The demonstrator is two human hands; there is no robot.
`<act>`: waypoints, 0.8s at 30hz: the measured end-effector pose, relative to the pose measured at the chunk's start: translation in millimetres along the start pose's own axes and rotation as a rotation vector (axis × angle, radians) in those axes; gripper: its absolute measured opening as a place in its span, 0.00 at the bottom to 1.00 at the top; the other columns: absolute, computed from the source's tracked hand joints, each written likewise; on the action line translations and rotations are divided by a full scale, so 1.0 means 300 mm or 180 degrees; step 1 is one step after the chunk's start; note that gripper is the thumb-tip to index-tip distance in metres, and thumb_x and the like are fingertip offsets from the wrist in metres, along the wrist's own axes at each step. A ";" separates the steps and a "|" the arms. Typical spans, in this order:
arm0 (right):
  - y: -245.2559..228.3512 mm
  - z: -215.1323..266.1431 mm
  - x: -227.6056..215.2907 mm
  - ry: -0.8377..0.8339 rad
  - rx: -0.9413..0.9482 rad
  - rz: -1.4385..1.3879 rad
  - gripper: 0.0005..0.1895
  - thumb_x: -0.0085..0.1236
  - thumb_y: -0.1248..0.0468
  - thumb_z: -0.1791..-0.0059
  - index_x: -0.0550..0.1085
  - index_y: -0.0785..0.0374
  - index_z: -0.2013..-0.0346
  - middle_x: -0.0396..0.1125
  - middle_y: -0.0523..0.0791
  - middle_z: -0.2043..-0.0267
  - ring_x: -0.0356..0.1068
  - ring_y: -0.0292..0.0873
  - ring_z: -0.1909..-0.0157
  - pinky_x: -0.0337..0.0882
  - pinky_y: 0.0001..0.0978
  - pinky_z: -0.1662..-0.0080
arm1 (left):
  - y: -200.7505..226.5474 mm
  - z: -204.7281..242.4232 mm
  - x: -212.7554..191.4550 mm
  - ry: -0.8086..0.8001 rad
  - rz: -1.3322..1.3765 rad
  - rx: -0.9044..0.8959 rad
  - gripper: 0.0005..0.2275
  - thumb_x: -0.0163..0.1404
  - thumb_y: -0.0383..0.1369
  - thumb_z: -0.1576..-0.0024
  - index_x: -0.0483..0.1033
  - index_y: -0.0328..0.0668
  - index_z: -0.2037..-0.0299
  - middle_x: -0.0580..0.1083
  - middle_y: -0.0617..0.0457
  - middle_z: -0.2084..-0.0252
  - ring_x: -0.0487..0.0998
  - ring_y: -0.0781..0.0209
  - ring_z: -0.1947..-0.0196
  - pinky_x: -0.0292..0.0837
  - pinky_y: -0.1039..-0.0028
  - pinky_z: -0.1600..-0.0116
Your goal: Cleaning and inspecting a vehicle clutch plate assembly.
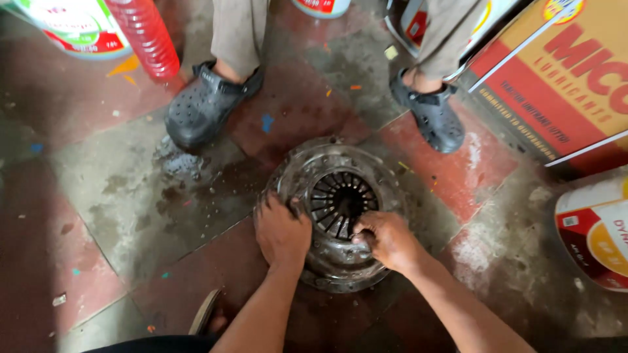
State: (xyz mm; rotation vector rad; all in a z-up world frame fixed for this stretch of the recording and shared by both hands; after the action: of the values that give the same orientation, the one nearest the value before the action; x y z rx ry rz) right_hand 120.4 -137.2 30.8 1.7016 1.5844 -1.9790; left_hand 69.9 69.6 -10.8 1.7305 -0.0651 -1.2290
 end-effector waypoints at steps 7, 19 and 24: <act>0.011 0.051 0.044 0.0780 0.0659 0.1420 0.09 0.63 0.77 0.64 0.75 0.69 0.71 0.71 0.56 0.70 0.72 0.59 0.68 0.71 0.48 0.64 | 0.020 0.011 -0.016 0.0017 0.0004 0.0079 0.23 0.48 0.38 0.41 0.67 0.25 0.41 0.70 0.32 0.42 0.68 0.34 0.40 0.60 0.56 0.34; 0.131 0.138 0.010 0.1844 0.1071 0.0347 0.07 0.58 0.78 0.54 0.80 0.67 0.67 0.76 0.49 0.70 0.73 0.41 0.73 0.69 0.35 0.71 | 0.017 0.025 -0.037 0.0360 0.0043 0.0326 0.24 0.49 0.38 0.42 0.68 0.23 0.42 0.71 0.29 0.43 0.70 0.33 0.41 0.58 0.56 0.31; 0.093 0.081 0.032 0.0818 0.0432 0.0184 0.07 0.59 0.77 0.57 0.81 0.65 0.69 0.77 0.48 0.68 0.78 0.40 0.66 0.76 0.33 0.64 | 0.024 0.011 -0.062 0.0224 0.0011 0.0218 0.23 0.48 0.39 0.41 0.69 0.24 0.42 0.72 0.31 0.44 0.71 0.34 0.42 0.59 0.56 0.32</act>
State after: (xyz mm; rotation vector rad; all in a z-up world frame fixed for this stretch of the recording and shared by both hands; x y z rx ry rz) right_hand 118.1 -162.3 2.4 2.1026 1.4804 -1.9463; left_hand 61.8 73.6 7.1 1.8307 -0.0689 -1.1743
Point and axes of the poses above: each hand's wrist, its own z-axis away from the middle knuckle, its own x-axis out of the palm, y = z × x, the point moved 8 cm from there along -z, towards the middle knuckle
